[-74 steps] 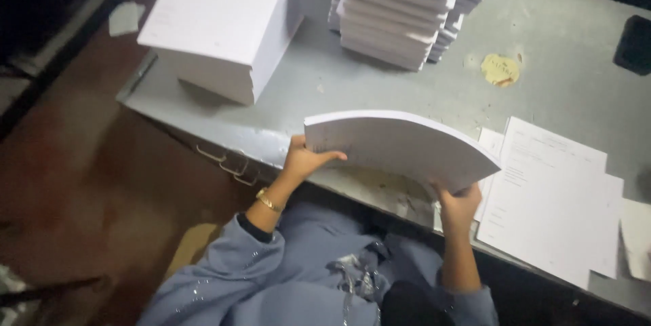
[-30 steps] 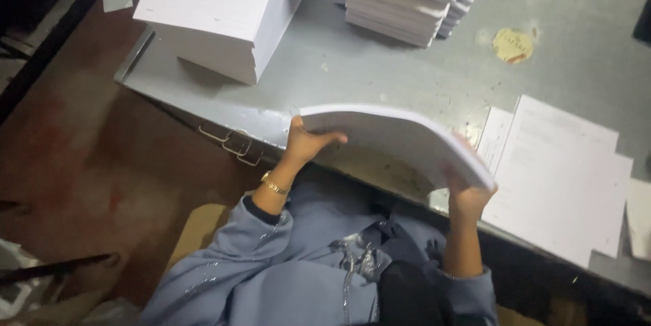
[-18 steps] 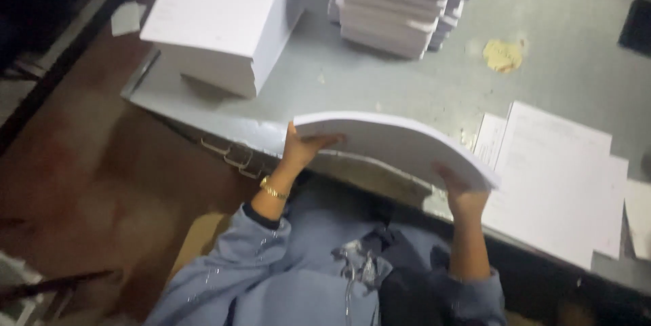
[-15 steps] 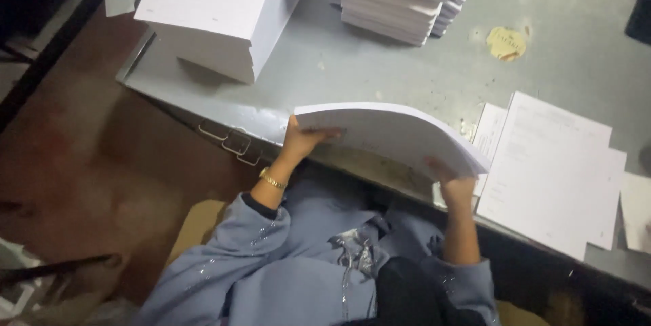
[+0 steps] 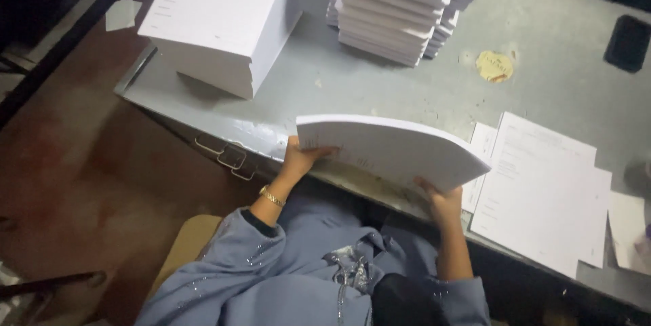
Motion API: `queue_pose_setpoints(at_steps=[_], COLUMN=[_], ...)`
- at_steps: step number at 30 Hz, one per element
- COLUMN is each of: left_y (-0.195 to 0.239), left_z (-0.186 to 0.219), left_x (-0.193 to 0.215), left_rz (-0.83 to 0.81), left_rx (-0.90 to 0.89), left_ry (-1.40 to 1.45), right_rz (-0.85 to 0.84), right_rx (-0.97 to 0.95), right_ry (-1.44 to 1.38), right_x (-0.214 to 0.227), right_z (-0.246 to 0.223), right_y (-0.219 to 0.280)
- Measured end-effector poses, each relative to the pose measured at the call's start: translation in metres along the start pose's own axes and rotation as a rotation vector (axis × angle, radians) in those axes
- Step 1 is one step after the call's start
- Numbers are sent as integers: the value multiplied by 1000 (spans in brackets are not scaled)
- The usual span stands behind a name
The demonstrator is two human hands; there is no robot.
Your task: Counting and stacking batches of printed paper sheets on a production table.
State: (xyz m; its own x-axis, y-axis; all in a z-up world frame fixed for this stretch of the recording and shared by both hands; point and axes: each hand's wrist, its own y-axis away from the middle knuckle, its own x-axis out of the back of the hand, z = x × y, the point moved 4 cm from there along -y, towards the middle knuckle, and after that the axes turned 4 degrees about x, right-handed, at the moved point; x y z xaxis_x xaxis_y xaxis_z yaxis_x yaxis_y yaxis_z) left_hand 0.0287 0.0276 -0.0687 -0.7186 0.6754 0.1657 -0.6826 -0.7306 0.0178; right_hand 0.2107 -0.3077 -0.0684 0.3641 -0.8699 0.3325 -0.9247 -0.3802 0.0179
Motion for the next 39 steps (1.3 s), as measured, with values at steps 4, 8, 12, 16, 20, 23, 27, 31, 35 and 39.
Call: queue_pose_setpoints(at_steps=[4,8,12,16,20,23,27,31,35,39], left_y=[-3,-6,2,-5,-19,-35,-29,-1,-11,-10], left_z=[3,50,60,40,25,16,25,64,31,31], left_x=[3,11,30,51,60,50,15,11,-6,-6], left_rz=[-58,-155,-514,-1103,-1037,-805,-682,-663,-672,-697], left_rx=[36,119,453,543,528,593,439,182,296,342], left_ry=[-49,-169,-313,-86,257,1021,673,333,412,469], right_rz=[-112,-161,-279,-418,-574,-95,43,-34,208,541], right_rx=[-30,-83,-350,-583,-443,-519,304,519,513,225], right_ry=[-10,0,-315,-442,-562,-625,-78,-992,-1295,-1251], right_x=[2,10,-2,-10,-5,-20,-23,-97,-144,-175], right_z=[-3,2,-57,-84,-123,-212,-274,-354,-365,-360], right_y=[0,1,50,78,91,96,55,-41,-205,-316])
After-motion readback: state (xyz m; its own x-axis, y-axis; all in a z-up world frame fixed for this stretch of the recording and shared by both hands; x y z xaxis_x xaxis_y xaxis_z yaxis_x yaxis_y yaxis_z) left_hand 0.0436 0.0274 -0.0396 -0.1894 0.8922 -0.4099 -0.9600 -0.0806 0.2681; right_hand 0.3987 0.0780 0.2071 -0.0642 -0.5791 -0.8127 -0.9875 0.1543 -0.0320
